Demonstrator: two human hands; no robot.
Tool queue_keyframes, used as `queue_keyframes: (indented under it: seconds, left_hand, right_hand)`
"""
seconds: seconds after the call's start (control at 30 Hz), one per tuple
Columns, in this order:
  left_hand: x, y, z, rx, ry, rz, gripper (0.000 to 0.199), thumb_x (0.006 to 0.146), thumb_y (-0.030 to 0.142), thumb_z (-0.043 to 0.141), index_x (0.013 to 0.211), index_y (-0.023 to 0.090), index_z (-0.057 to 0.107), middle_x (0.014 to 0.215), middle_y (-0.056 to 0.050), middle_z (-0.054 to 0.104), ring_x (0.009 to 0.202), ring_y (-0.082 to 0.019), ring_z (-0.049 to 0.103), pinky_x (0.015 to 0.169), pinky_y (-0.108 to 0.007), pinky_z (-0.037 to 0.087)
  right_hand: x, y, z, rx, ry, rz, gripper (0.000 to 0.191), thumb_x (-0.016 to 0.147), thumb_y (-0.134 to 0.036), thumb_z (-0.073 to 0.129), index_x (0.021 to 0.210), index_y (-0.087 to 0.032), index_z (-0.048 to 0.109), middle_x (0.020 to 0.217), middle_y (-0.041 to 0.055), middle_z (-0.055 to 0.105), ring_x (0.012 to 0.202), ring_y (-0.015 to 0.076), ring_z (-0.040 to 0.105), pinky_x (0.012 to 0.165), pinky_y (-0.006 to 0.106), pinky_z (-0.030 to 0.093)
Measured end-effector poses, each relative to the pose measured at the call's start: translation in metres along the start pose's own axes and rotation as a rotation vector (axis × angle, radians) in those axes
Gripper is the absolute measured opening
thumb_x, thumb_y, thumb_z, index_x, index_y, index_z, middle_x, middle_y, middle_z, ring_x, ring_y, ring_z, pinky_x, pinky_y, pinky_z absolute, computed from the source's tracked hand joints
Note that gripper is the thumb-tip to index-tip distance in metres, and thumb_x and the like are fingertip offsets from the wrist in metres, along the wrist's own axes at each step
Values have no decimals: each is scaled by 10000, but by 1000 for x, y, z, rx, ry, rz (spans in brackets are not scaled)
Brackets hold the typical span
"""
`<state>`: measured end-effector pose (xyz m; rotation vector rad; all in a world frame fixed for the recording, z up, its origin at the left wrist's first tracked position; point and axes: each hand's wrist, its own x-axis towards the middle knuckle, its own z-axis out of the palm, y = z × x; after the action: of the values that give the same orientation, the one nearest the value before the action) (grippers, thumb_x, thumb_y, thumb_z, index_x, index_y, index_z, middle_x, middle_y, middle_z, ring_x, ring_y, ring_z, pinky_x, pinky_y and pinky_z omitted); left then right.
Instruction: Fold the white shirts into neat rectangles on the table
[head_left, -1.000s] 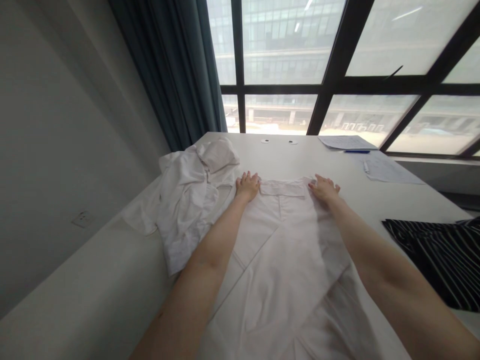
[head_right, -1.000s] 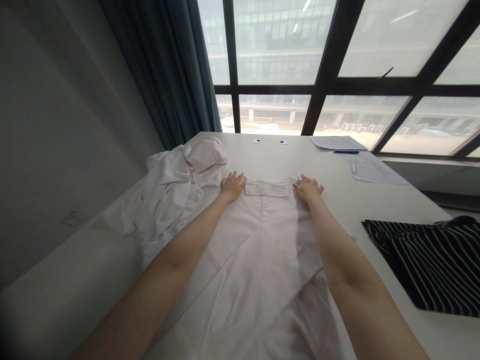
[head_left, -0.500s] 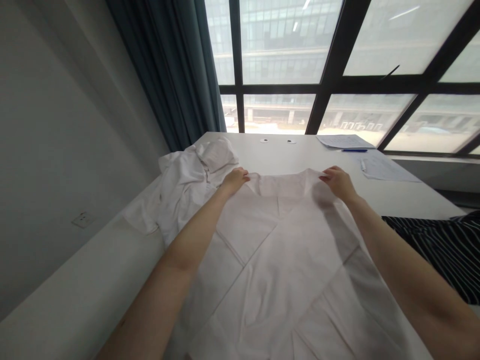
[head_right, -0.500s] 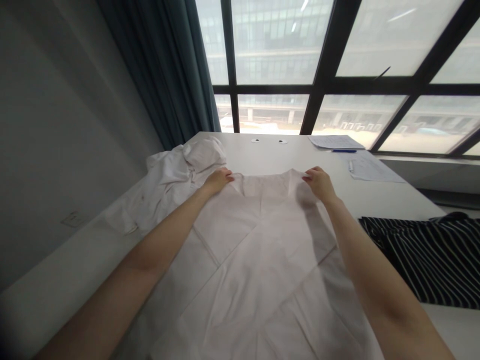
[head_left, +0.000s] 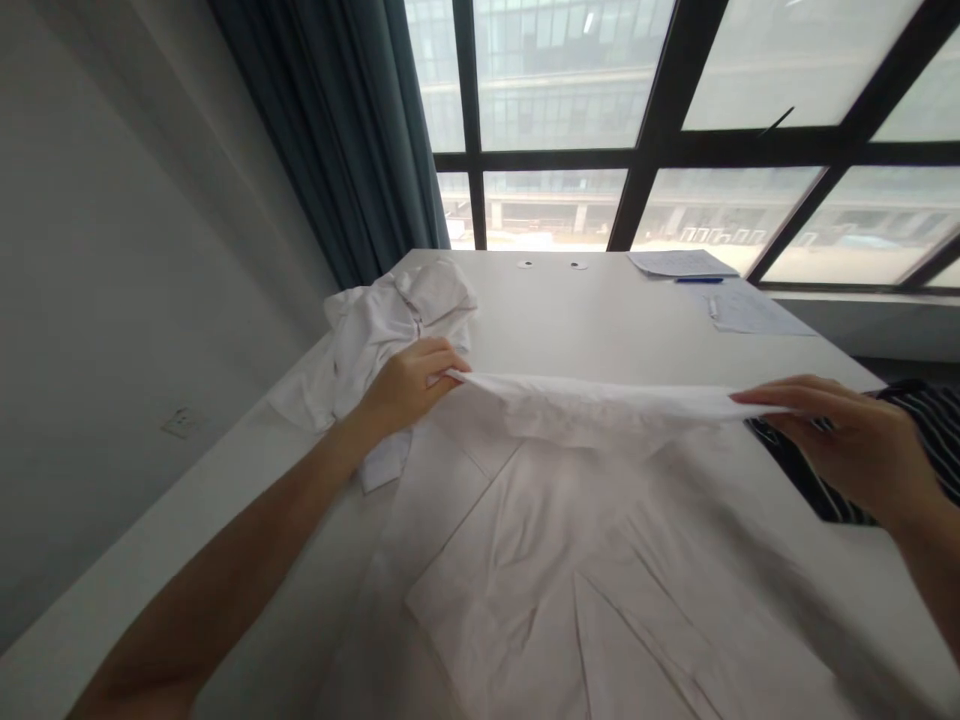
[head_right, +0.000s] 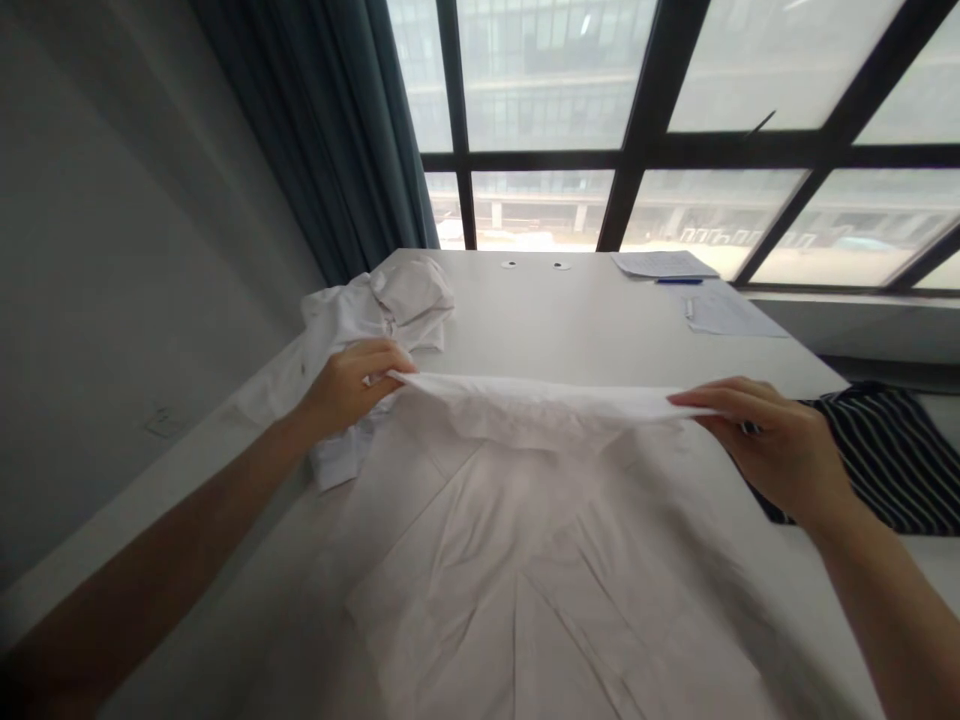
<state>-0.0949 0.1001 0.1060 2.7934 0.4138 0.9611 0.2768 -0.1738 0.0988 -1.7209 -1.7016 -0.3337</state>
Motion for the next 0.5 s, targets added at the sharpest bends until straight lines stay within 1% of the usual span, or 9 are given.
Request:
queue_keyframes:
  seconds: [0.03, 0.1, 0.17, 0.2, 0.27, 0.37, 0.43, 0.5]
  left_hand:
    - [-15, 17, -7, -22, 6, 54, 167, 922, 274, 561, 863, 164, 673, 859, -39, 649, 843, -151, 612, 784, -246, 484]
    - [-47, 48, -16, -38, 4, 118, 141, 934, 214, 542, 895, 159, 666, 849, -41, 636, 821, -139, 608, 754, -232, 489]
    - [-79, 74, -18, -29, 5, 148, 133, 937, 176, 531, 922, 163, 662, 821, -36, 625, 777, -130, 595, 709, -221, 488]
    - [-93, 85, -17, -17, 2, 154, 130, 938, 173, 531, 938, 164, 661, 811, -35, 623, 772, -131, 593, 710, -224, 491]
    - [-119, 100, -13, 2, -17, 172, 134, 943, 173, 522, 963, 160, 654, 827, -45, 636, 824, -153, 601, 784, -264, 504]
    - [-152, 115, -3, -12, -63, 131, 162, 959, 155, 481, 975, 156, 642, 835, -46, 646, 844, -148, 604, 816, -251, 511]
    - [-172, 125, 4, -26, -93, 86, 180, 969, 159, 457, 974, 162, 636, 838, -41, 646, 838, -136, 607, 818, -228, 517]
    - [-190, 133, 11, -43, -126, 39, 189, 974, 169, 439, 997, 169, 627, 890, -49, 649, 905, -143, 614, 902, -259, 512]
  right_hand:
    - [-15, -9, -10, -22, -7, -35, 193, 911, -392, 545, 1000, -317, 700, 934, 17, 684, 816, 189, 648, 761, 324, 507]
    - [-47, -26, -26, -66, -20, -76, 191, 912, -348, 541, 1015, -319, 699, 948, 10, 677, 808, 183, 649, 759, 314, 514]
    - [-79, -37, -35, -54, -53, -75, 214, 911, -320, 524, 1037, -335, 696, 964, 11, 674, 824, 200, 652, 748, 333, 524]
    - [-95, -40, -36, -30, -69, -63, 234, 912, -302, 509, 1046, -345, 696, 971, 13, 675, 842, 213, 654, 743, 348, 529]
    - [-125, -40, -34, 7, -111, -33, 268, 902, -267, 508, 1069, -356, 697, 995, 22, 676, 896, 240, 657, 750, 369, 543]
    - [-169, -34, -24, 40, -188, -11, 284, 884, -245, 532, 1102, -337, 689, 1035, 38, 677, 955, 260, 656, 780, 374, 566]
    - [-196, -32, -17, 43, -226, 4, 273, 887, -271, 534, 1108, -325, 684, 1068, 49, 678, 990, 263, 656, 792, 372, 583]
    - [-216, -35, -11, 25, -264, 17, 285, 891, -321, 535, 1141, -318, 673, 1137, 57, 669, 1044, 269, 648, 822, 378, 592]
